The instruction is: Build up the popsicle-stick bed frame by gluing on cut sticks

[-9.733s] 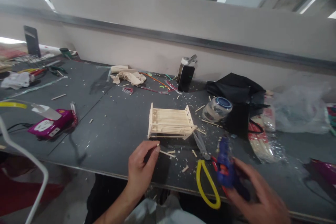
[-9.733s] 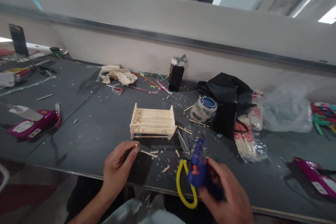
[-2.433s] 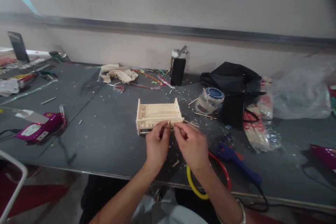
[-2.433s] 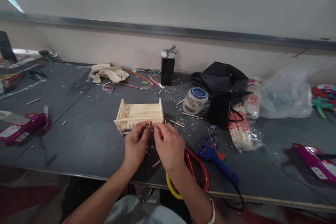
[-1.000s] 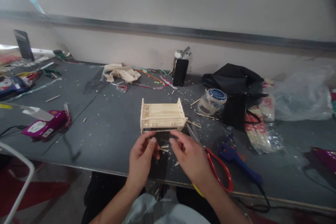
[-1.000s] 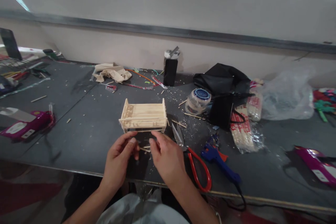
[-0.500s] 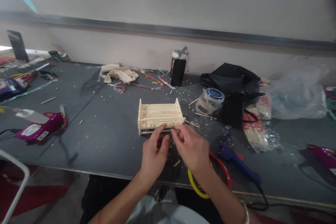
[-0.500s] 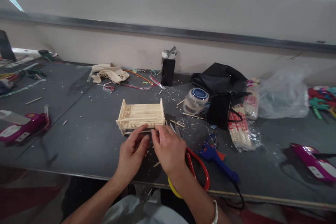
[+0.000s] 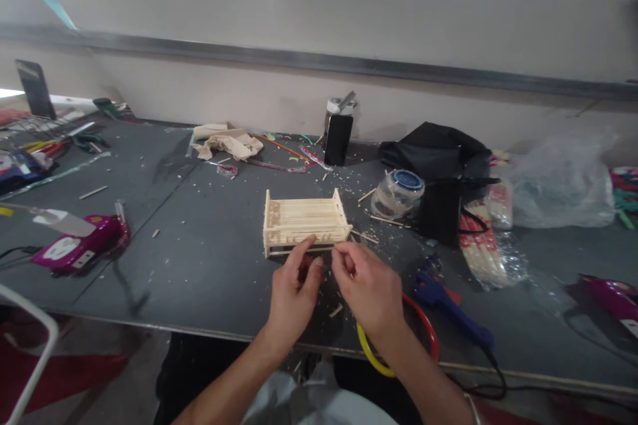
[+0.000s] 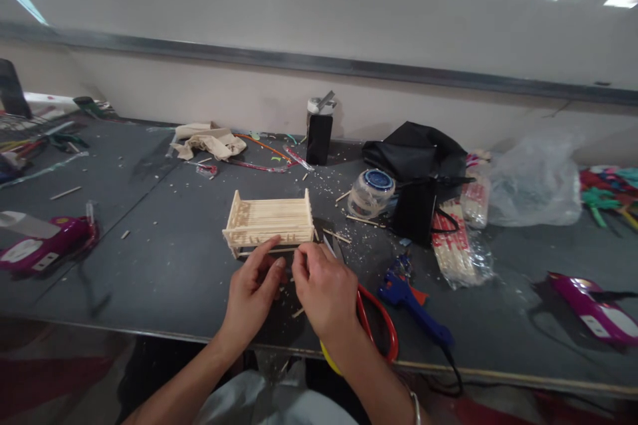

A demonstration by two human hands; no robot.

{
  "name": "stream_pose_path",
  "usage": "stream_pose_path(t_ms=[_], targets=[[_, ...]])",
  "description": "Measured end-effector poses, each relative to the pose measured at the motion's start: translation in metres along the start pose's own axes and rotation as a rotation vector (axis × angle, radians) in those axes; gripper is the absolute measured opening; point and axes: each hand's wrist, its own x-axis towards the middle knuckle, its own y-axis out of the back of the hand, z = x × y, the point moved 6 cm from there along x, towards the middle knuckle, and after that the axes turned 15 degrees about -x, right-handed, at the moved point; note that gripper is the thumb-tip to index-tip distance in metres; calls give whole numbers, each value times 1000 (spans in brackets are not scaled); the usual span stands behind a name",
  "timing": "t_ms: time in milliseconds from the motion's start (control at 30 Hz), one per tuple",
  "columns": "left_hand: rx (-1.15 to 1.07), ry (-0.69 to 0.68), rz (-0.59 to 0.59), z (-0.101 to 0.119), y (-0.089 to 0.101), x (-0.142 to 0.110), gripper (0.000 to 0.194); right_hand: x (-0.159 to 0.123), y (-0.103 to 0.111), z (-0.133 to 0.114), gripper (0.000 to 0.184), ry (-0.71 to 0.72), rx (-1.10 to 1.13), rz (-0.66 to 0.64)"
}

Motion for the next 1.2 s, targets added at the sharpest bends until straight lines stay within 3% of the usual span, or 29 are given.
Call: stream_pose_path(t_ms=[200, 500, 900, 1067, 1200], targets=[[-75, 30, 17, 3, -8, 15, 36, -5, 8, 4, 16, -23, 106, 24], [-290, 179, 40, -7, -18, 27, 29, -21, 14, 14, 15, -13, 234, -35], [-324, 168, 84, -12, -18, 23, 34, -54, 28, 62, 19, -158, 260, -116], [-247, 119, 54, 0, -7, 5, 45, -63, 42, 82, 25, -232, 228, -124], [-23, -12, 54, 15, 16, -20, 37, -73, 51, 109, 34, -315, 141, -82]])
